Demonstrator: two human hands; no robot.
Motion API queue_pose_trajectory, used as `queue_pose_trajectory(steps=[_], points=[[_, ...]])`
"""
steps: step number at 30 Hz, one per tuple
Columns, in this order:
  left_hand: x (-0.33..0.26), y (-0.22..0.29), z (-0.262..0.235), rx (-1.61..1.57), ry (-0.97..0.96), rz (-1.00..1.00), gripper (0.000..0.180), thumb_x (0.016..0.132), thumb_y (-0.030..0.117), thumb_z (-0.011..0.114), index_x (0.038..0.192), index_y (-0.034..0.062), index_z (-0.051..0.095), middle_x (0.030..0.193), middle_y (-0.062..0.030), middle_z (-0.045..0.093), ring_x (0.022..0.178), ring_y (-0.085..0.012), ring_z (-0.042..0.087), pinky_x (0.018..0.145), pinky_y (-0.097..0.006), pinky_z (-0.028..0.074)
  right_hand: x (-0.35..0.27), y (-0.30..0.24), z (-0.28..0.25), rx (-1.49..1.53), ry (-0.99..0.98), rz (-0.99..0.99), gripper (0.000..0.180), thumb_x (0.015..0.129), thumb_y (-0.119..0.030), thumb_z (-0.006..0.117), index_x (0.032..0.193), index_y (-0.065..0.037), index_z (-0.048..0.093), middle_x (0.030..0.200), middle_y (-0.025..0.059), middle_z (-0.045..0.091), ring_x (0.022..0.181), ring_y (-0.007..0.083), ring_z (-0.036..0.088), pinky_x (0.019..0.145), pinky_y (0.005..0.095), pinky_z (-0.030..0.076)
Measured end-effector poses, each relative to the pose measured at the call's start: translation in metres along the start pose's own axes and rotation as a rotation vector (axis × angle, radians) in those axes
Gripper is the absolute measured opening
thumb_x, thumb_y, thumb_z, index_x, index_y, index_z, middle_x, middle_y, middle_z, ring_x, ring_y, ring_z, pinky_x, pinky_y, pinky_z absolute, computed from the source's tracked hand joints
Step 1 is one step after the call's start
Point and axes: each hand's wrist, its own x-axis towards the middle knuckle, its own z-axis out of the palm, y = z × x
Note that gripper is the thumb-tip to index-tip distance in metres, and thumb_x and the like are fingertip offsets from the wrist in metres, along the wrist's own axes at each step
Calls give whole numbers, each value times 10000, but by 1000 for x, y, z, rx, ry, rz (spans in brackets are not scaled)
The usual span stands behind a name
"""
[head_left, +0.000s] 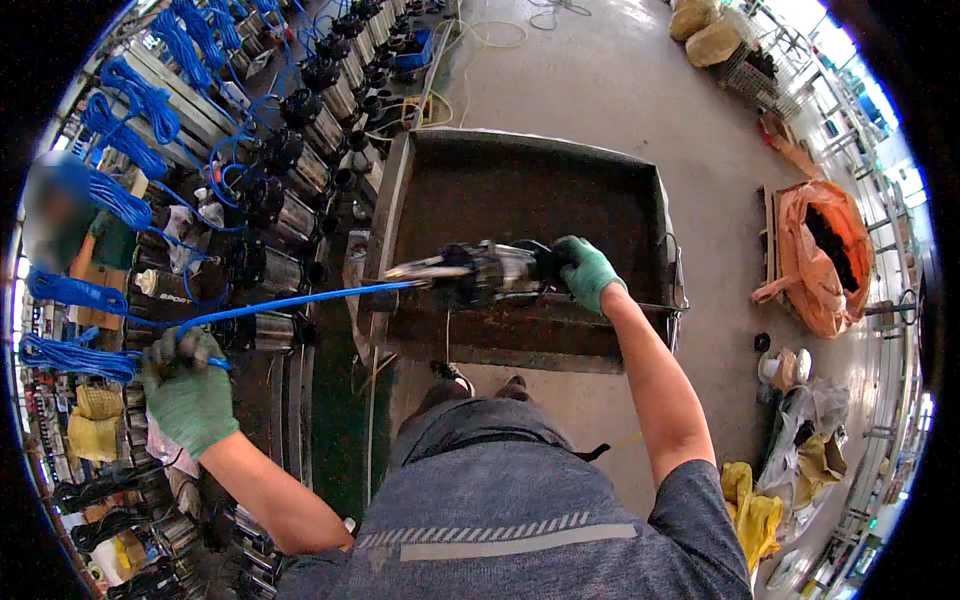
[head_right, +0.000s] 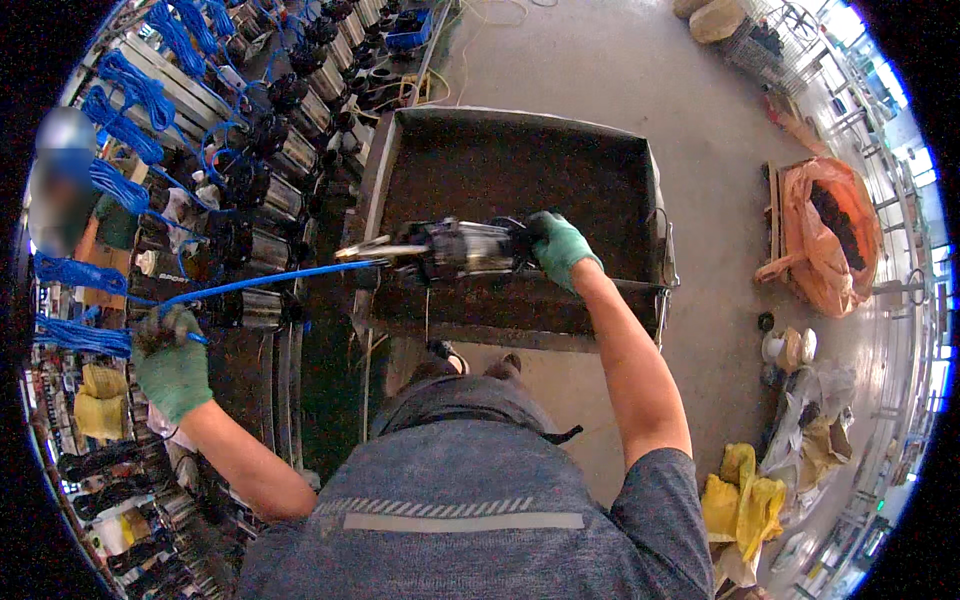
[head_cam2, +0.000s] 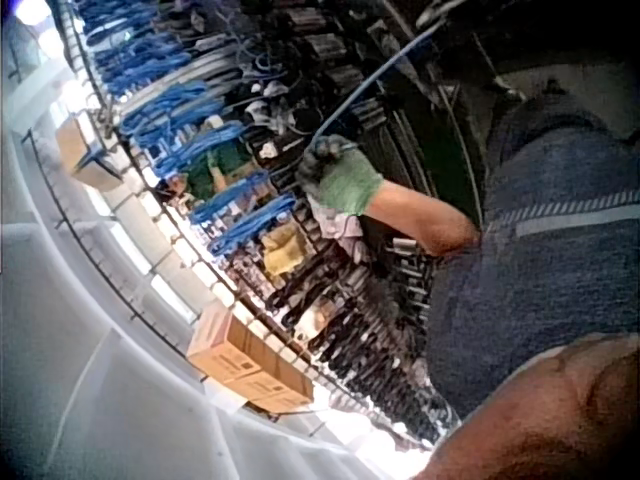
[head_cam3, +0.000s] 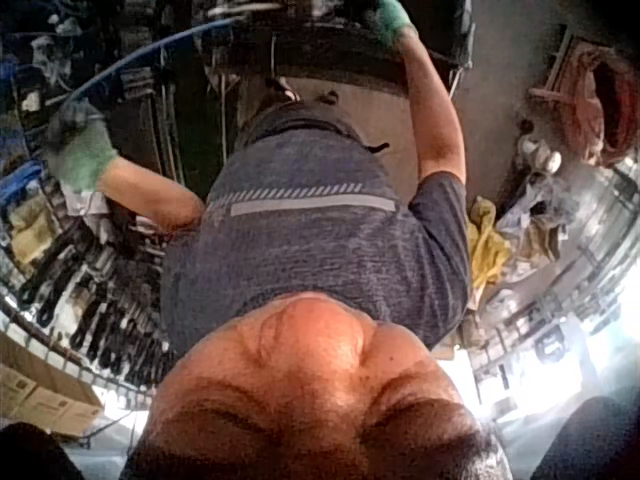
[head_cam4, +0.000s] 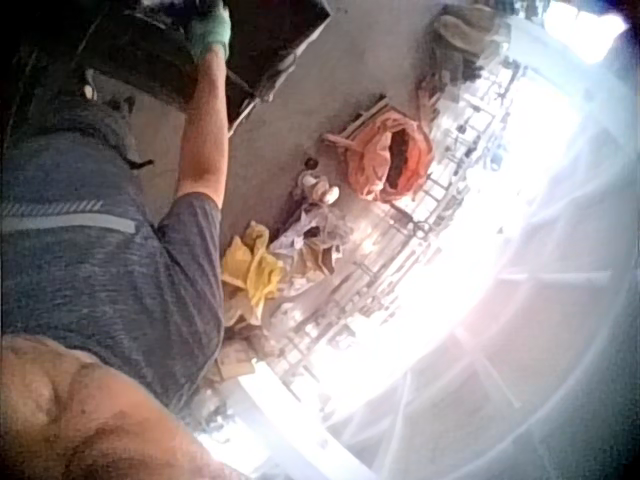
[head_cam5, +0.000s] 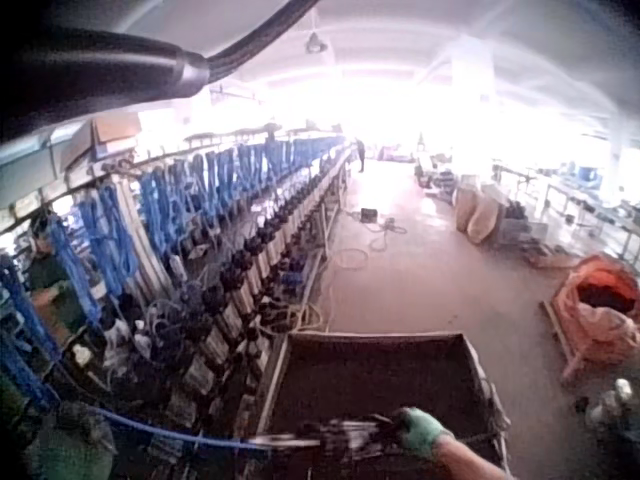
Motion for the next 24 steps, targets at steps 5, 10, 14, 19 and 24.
queue_pose_trajectory(steps=[5,10,14,19,24], points=[[14,1,-16,84,261,29,242,968,233,563,768,127,478,794,-27,439,787,-239,398,660,-356,336,-24,-118,-22,-313,-194,-136,235,845,-69,658,1071,-107,709,1077,129,708,974,362,679,835,412,555],[22,-12,-68,90,367,26,253,954,277,584,762,139,495,794,-34,465,785,-251,414,635,-379,345,-55,-127,-19,-377,-222,18,175,880,-216,625,1007,-143,722,1021,158,719,975,399,674,815,467,549],[19,-30,-93,133,461,-37,268,971,309,575,775,133,529,798,-50,573,778,-276,530,602,-391,389,-74,-108,-3,-394,-205,50,217,899,-271,598,1000,-129,728,1035,168,714,985,419,664,842,491,541],[11,-62,-117,280,735,-42,315,1006,403,540,819,151,565,790,-39,603,727,-255,568,587,-377,399,-82,-94,12,-456,-210,87,219,905,-273,598,1022,-135,722,1101,147,705,1012,413,659,870,499,539],[-17,-88,-171,741,927,-9,325,1005,415,564,929,102,609,852,-46,651,739,-240,589,635,-392,441,-90,-84,28,-469,-134,54,199,916,-299,606,968,-123,684,1075,133,679,980,401,664,828,513,542]])
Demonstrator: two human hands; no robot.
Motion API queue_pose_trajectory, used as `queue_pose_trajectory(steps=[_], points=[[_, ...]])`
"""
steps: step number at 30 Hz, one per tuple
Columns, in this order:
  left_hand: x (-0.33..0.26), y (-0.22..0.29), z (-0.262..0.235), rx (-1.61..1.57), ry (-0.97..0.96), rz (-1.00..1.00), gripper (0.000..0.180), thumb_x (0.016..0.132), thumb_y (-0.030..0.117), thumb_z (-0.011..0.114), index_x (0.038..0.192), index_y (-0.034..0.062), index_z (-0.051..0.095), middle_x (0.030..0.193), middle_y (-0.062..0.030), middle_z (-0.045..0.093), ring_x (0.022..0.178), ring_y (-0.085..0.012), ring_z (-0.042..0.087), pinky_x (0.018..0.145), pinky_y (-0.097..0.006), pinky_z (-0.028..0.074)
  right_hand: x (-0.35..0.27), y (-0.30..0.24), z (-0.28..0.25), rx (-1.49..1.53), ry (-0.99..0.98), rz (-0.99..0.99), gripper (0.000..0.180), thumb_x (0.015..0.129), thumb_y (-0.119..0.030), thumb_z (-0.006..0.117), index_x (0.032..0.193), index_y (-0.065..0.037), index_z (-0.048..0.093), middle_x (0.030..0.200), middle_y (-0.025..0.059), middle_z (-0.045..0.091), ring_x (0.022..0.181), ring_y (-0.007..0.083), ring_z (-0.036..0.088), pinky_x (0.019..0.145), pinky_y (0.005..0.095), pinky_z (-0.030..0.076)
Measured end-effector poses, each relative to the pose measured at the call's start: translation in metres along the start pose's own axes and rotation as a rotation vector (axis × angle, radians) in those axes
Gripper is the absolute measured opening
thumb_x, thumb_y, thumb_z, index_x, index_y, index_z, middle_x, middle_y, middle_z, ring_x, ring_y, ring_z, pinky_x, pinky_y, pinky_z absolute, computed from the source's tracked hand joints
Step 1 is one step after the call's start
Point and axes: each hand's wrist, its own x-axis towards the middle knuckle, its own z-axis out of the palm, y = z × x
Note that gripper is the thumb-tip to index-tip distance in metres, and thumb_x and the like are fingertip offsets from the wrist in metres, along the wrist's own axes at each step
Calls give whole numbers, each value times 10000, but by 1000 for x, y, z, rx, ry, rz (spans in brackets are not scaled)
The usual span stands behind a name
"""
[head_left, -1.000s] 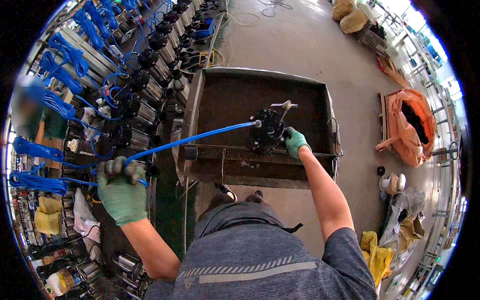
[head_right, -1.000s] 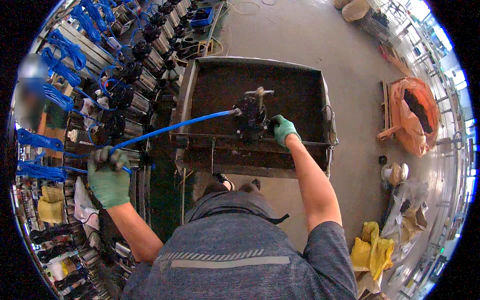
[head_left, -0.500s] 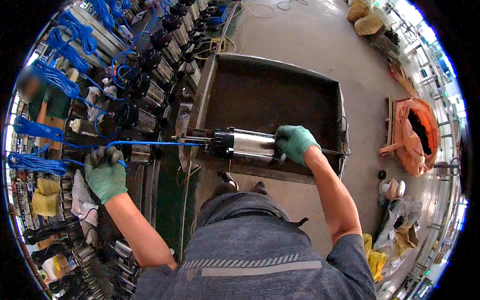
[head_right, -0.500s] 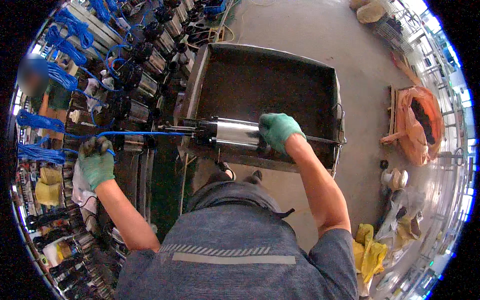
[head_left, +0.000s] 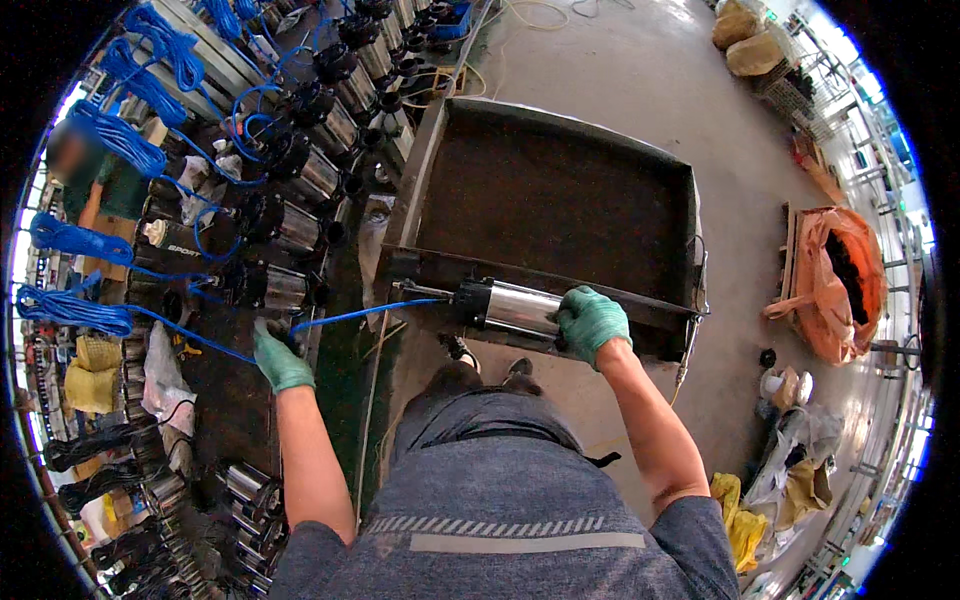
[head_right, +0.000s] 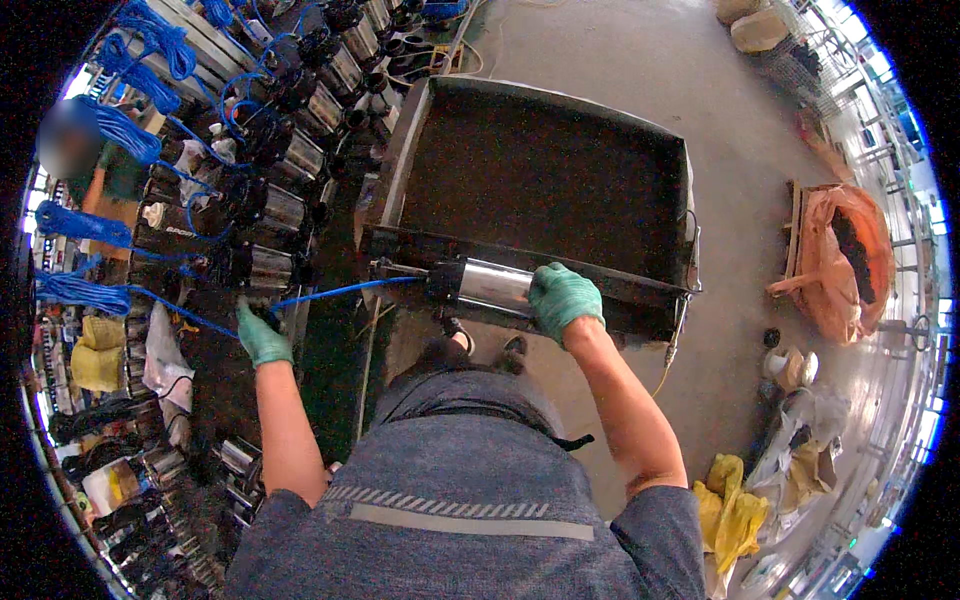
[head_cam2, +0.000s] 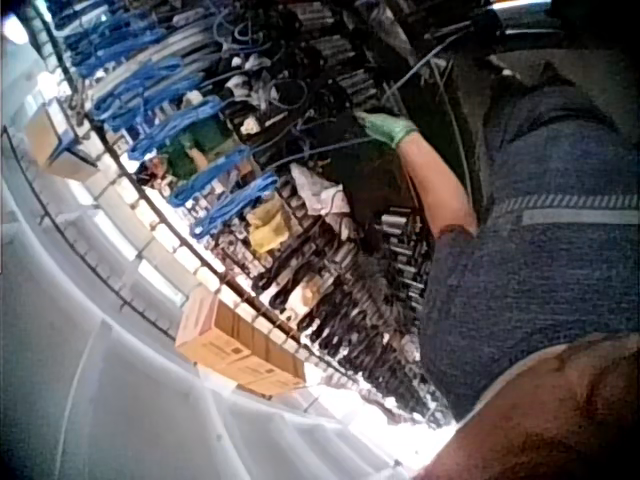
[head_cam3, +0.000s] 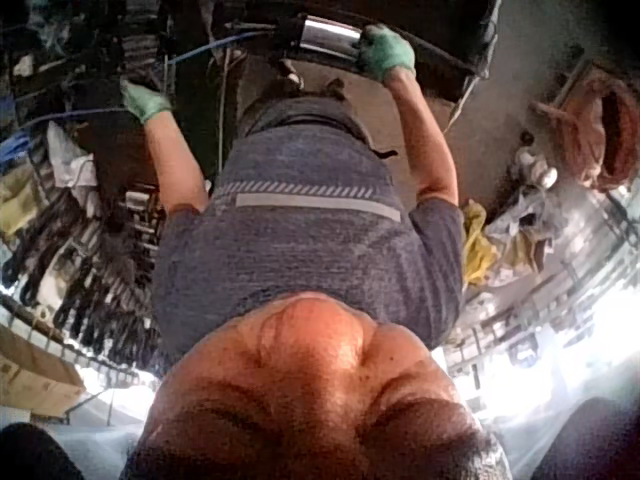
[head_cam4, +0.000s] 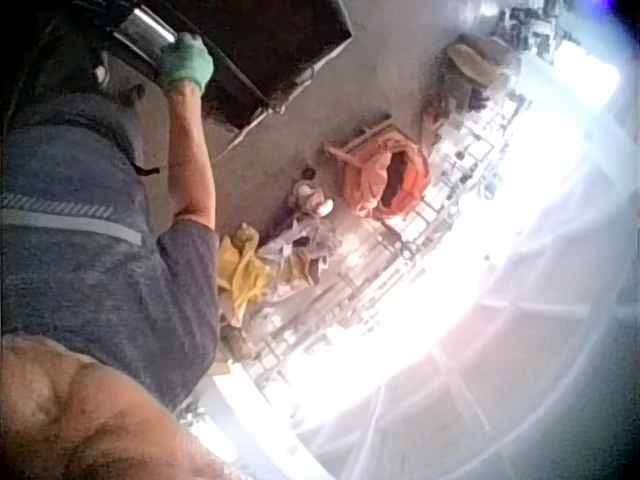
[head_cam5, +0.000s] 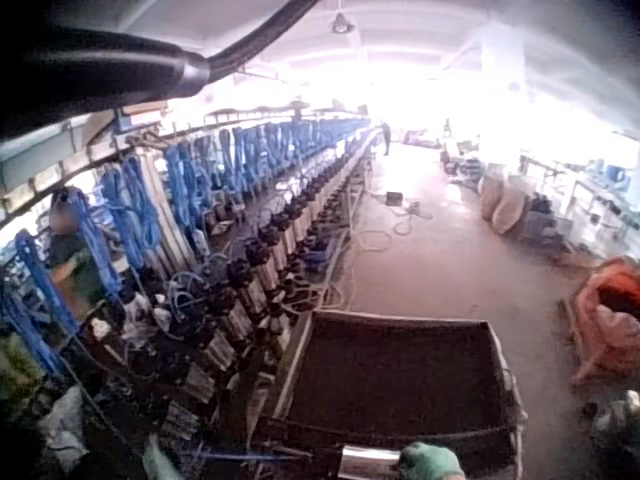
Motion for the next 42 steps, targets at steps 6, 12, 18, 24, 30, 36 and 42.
queue_pose_trajectory(steps=[6,12,18,24,30,36,42], points=[[22,-71,-72,1115,-290,796,292,973,291,645,1031,6,659,880,-186,680,795,-339,655,738,-449,508,-9,2,14,21,73,-9,198,928,-307,604,1018,-132,633,1134,117,650,942,409,676,786,530,545],[-16,-86,-25,1037,-535,839,329,930,210,716,1196,25,662,1174,-172,688,1084,-318,658,939,-405,519,-13,2,18,12,108,-6,194,934,-296,590,1033,-130,616,1133,116,641,928,409,683,765,532,549],[1,-105,65,760,-1144,502,434,1010,258,635,1392,60,583,1309,-162,658,1135,-245,653,965,-369,515,-10,-1,21,-10,116,-10,196,926,-300,616,1023,-129,616,1122,113,643,931,412,685,772,528,552],[37,-123,98,913,-1385,425,295,1030,201,604,1264,40,682,1144,-108,734,1021,-167,639,939,-333,520,-13,-5,15,-17,125,32,221,910,-343,658,1023,-154,640,1118,96,661,927,412,687,777,528,552],[63,-165,97,887,-1233,724,371,1030,388,595,1027,37,716,896,-76,735,793,-241,685,732,-347,544,-8,-19,13,-34,91,33,249,907,-366,651,1030,-149,646,1111,93,662,924,398,691,762,526,555],[18,-121,121,1006,-1148,-140,416,1020,460,593,956,59,681,723,-86,653,546,-183,589,511,-353,475,-13,-14,9,-43,112,62,279,897,-404,652,1031,-160,678,1096,93,675,906,387,698,765,507,558],[22,-114,92,892,-1467,1371,420,901,364,729,1213,86,687,1229,-154,679,1115,-349,641,953,-455,523,-18,-16,6,-39,69,142,298,887,-426,674,1022,-160,676,1127,86,665,974,371,689,816,497,548]])
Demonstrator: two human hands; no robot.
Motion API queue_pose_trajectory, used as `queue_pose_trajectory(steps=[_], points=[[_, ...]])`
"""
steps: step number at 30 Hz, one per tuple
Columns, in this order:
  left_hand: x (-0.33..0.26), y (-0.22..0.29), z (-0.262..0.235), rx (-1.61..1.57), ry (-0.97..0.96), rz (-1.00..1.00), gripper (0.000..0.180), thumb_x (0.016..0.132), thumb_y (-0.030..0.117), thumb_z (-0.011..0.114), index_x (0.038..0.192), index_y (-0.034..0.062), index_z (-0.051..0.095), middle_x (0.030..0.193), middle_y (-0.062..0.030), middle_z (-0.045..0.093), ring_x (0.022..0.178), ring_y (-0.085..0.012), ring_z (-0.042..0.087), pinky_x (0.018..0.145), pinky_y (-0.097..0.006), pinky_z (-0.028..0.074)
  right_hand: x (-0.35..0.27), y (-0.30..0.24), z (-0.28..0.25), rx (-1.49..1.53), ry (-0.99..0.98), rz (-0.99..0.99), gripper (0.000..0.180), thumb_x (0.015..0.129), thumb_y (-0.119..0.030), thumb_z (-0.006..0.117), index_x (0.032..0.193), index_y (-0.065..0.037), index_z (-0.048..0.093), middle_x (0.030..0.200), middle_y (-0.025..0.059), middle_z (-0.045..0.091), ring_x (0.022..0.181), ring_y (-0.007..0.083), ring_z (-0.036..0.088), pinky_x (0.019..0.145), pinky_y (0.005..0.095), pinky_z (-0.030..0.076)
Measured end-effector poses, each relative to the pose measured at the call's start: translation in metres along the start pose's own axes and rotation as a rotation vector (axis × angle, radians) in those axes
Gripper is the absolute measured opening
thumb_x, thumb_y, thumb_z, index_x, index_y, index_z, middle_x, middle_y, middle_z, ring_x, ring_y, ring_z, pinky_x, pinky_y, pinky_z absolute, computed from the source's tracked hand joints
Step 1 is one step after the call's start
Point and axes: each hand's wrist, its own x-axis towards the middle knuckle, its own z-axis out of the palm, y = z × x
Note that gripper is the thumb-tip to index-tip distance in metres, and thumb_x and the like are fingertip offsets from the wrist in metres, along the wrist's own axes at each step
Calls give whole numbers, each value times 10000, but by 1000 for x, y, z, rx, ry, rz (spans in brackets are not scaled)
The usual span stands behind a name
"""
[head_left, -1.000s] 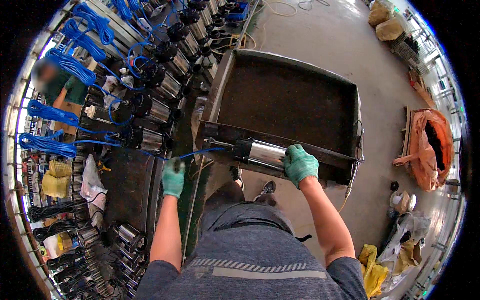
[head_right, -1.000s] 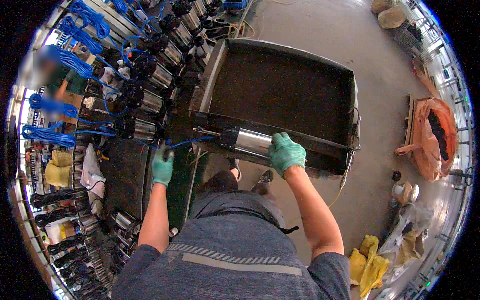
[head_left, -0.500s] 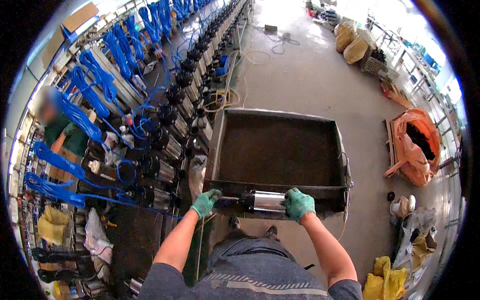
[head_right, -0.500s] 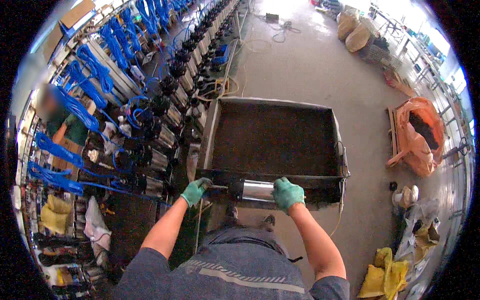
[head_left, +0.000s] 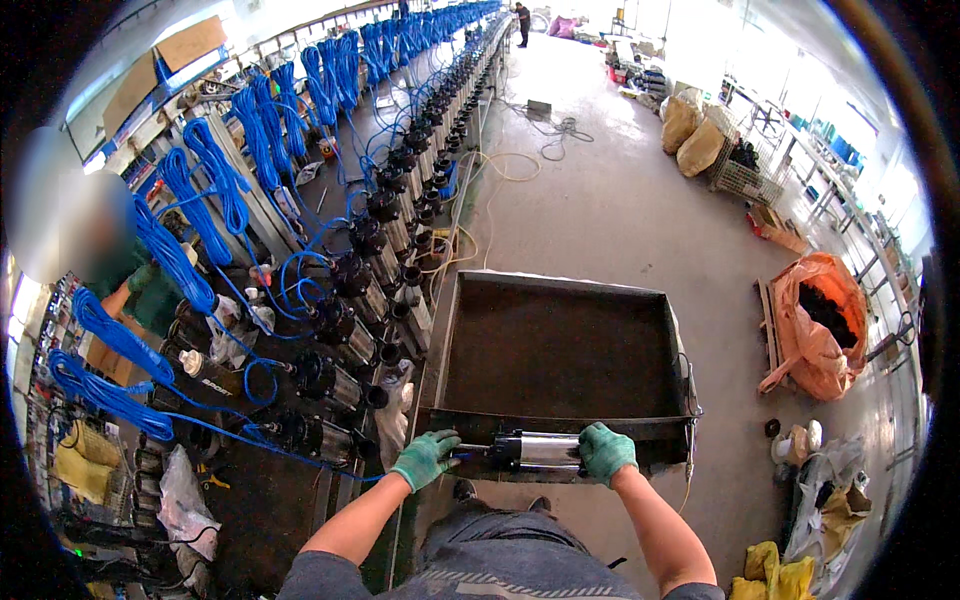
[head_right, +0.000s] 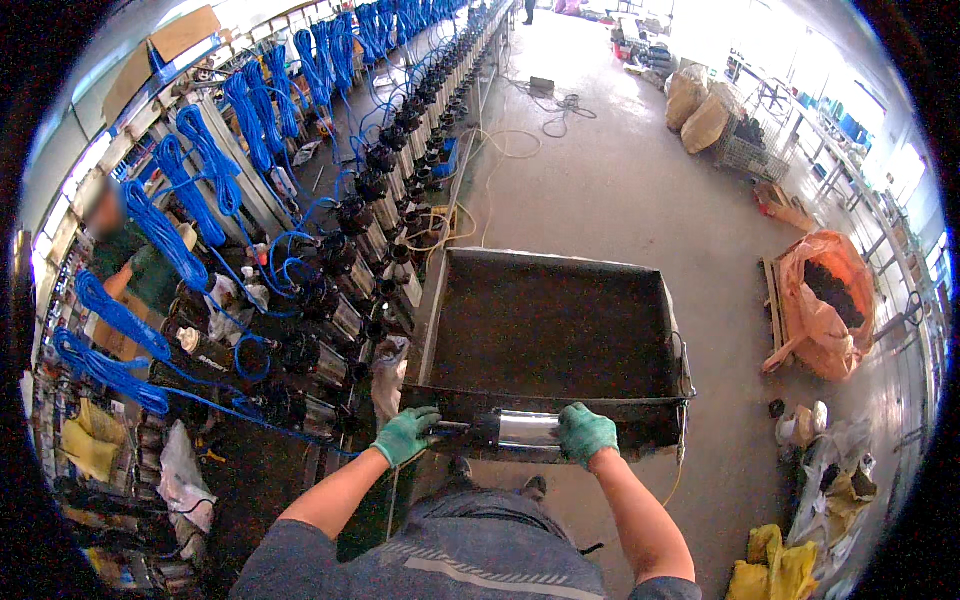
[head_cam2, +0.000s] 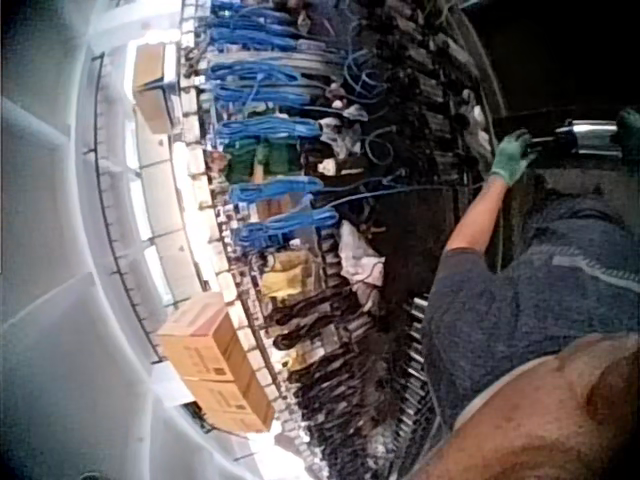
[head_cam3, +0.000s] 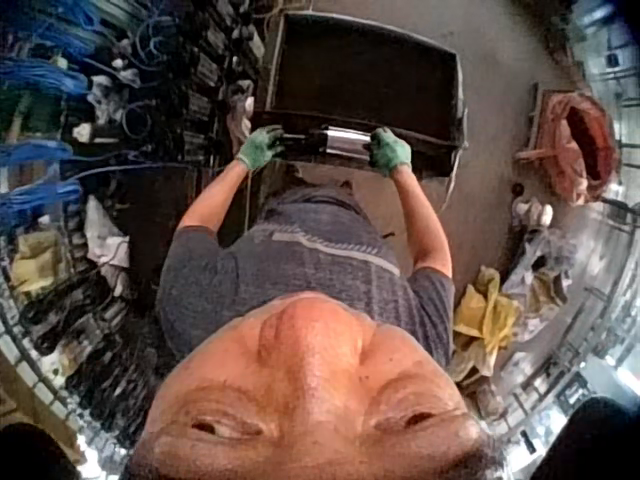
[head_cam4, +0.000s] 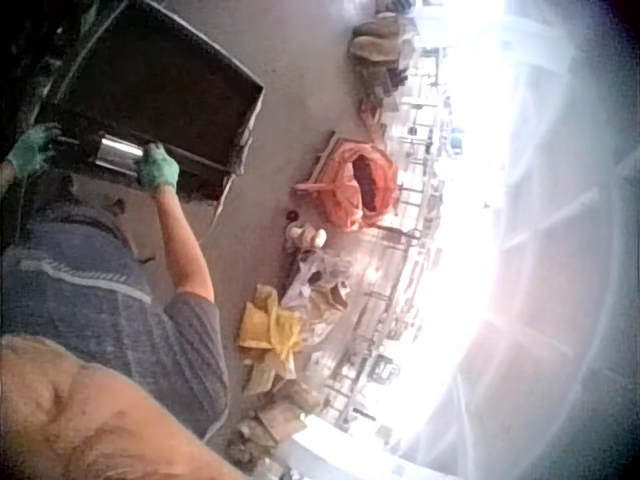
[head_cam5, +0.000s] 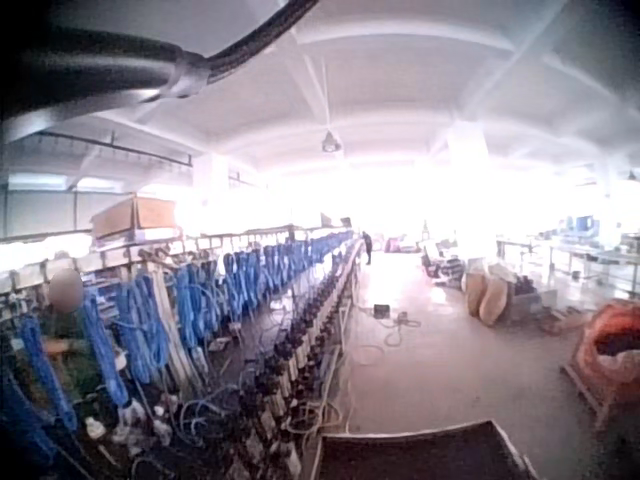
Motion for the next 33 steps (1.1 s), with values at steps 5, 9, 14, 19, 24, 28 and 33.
queue_pose_trajectory(steps=[5,9,14,19,24,28,33], points=[[-3,-16,6,-294,-68,-198,364,951,378,686,1151,75,717,1080,-138,716,948,-322,683,830,-417,549,2,1,4,-26,5,-35,298,899,-432,668,1025,-162,673,1127,82,663,970,365,691,809,491,553],[32,-13,-3,-853,-397,-1017,445,1014,468,606,1040,41,727,760,-94,695,638,-209,648,606,-349,517,5,1,9,-27,24,-35,304,904,-442,664,1024,-163,674,1138,78,658,966,362,691,802,488,556],[28,3,1,-628,-113,-701,387,981,401,679,1111,38,695,898,-87,682,812,-195,657,729,-339,536,1,0,5,-30,17,-6,303,912,-445,658,1025,-164,678,1144,72,658,962,364,691,799,483,558],[-2,-14,8,-534,-67,-258,305,995,192,662,1259,39,639,1156,-107,678,1089,-199,639,939,-323,515,0,-2,-1,-7,14,-30,324,907,-450,667,1046,-157,669,1120,77,662,979,362,685,796,481,557],[28,-5,7,-774,-175,-962,398,1021,404,612,1096,30,724,903,-96,684,863,-210,651,767,-348,529,5,4,6,-17,75,-97,294,895,-406,679,1008,-134,669,1103,110,665,975,382,680,800,486,556],[16,-17,18,-778,-189,-865,507,993,500,626,1110,15,716,893,-113,680,891,-210,636,822,-360,518,13,9,14,-10,10,-69,264,870,-382,705,966,-138,674,1097,116,670,986,384,672,814,499,549],[-1,-11,3,-292,12,-104,411,962,350,721,1179,2,699,1043,-88,727,1014,-214,670,930,-359,520,4,16,21,132,109,-70,145,902,-278,653,995,-167,670,1058,81,676,918,385,679,767,497,552]])
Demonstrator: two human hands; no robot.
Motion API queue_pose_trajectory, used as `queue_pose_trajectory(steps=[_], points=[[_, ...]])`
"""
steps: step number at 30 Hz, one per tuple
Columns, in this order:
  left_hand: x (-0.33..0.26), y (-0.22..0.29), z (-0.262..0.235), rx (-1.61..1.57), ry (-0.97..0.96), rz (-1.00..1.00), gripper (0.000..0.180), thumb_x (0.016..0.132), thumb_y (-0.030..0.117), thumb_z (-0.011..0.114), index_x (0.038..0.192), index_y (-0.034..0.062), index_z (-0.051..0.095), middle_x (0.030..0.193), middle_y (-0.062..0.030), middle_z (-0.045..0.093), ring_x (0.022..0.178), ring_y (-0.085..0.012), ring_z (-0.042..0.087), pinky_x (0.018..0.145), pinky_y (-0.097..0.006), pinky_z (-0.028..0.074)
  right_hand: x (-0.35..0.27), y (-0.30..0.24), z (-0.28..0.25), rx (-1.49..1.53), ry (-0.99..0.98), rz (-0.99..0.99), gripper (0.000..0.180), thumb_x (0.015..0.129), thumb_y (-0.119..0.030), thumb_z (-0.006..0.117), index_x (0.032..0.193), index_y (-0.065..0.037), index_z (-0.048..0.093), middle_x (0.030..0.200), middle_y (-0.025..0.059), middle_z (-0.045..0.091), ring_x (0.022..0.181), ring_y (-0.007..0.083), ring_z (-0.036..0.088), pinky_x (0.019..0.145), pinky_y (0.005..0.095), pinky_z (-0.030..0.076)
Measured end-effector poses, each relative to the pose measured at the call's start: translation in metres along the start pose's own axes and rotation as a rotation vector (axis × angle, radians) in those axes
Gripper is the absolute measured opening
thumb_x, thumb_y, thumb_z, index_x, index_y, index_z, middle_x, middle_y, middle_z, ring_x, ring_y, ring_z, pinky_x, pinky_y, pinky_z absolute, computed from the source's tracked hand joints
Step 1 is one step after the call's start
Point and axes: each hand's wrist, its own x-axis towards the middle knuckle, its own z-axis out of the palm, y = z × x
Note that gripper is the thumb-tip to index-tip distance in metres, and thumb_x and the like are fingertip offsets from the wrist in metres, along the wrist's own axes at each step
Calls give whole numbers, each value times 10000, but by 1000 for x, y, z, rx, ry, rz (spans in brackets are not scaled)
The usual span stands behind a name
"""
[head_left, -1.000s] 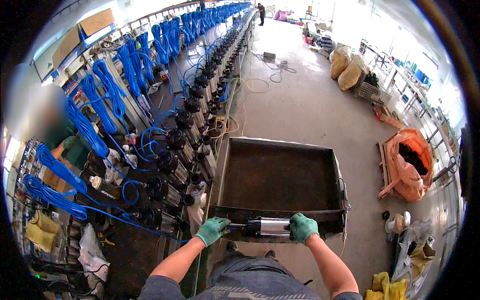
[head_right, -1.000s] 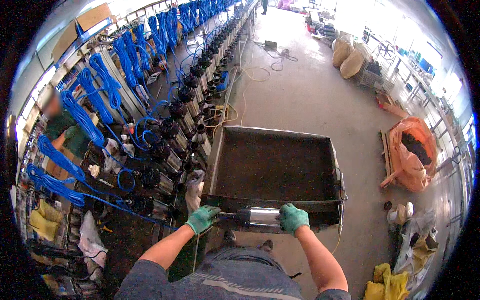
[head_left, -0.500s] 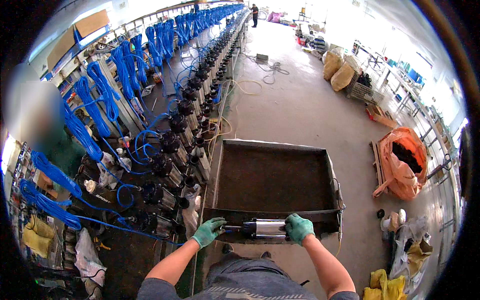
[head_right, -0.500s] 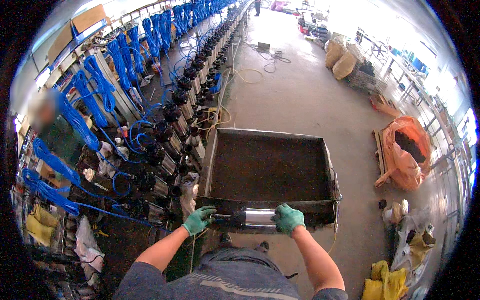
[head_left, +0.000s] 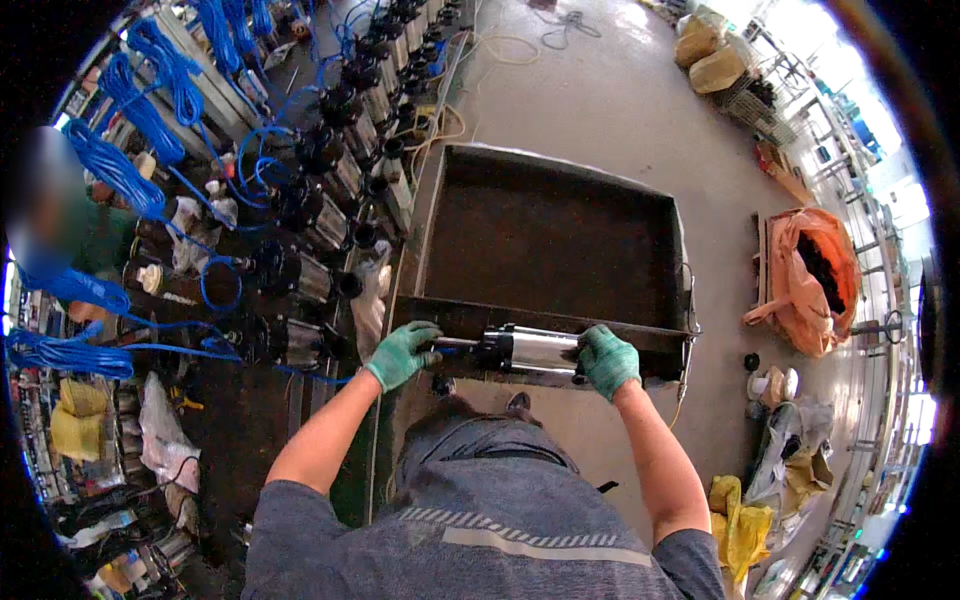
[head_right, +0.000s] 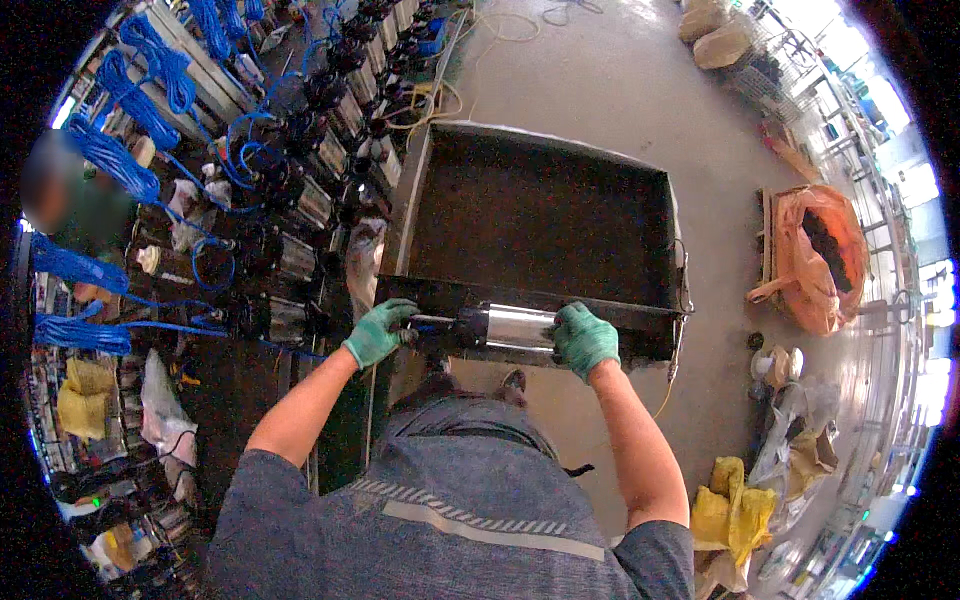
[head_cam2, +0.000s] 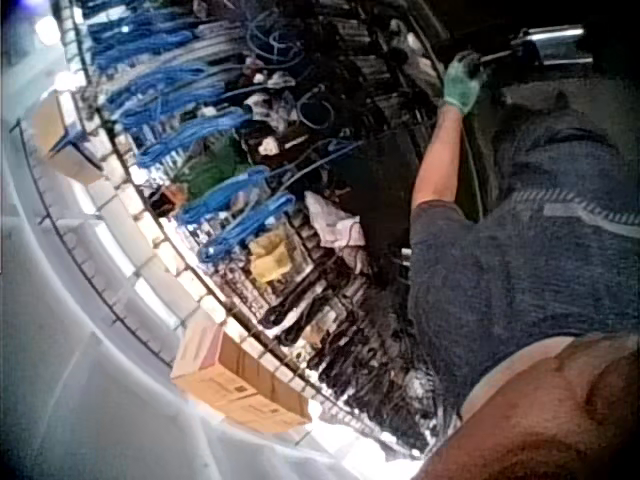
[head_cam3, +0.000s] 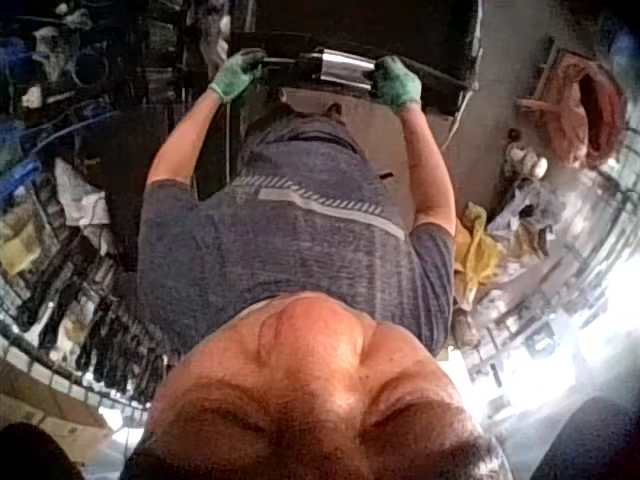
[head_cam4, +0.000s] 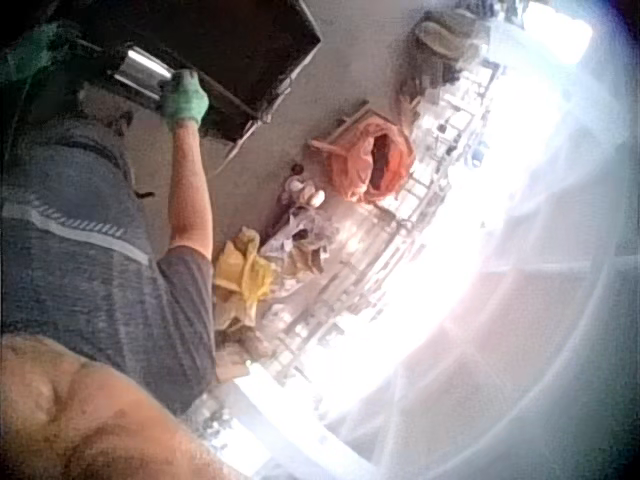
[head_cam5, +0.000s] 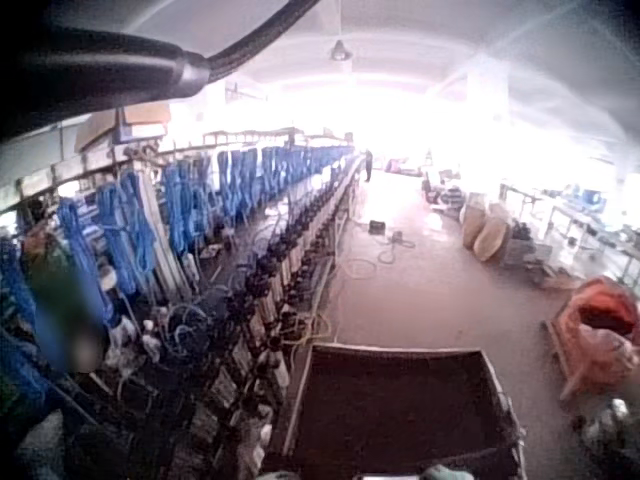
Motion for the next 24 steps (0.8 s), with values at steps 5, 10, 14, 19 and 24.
queue_pose_trajectory(steps=[5,10,14,19,24], points=[[18,-4,1,-539,-188,-752,435,1014,408,629,1199,22,702,941,-72,717,976,-238,677,883,-343,538,5,-4,-1,-74,25,-89,127,923,-246,611,1014,-169,657,1061,77,664,892,377,677,751,500,546],[12,14,11,-713,47,-663,347,981,266,699,1254,54,677,1093,-89,671,1086,-242,647,953,-344,531,6,-1,0,-54,39,-98,112,923,-233,607,999,-162,650,1047,79,662,872,376,678,737,501,546],[-3,6,1,-246,40,-74,418,959,179,723,1350,88,604,1326,-113,608,1225,-240,601,1037,-365,501,4,-5,-4,2,29,-75,110,914,-218,616,998,-159,656,1048,79,664,863,375,683,732,498,550],[0,-17,14,-410,-25,-450,340,1025,254,631,1324,101,583,1043,-54,678,854,-190,679,769,-324,568,7,-6,-4,-51,29,-95,110,910,-214,620,994,-155,661,1043,81,668,854,378,686,727,499,553],[4,15,8,-910,6,-816,291,1056,352,568,1211,106,574,819,-21,624,592,-110,574,532,-276,495,4,-2,-2,-32,56,-93,110,906,-211,623,995,-160,661,1042,83,669,856,378,686,727,497,553]])
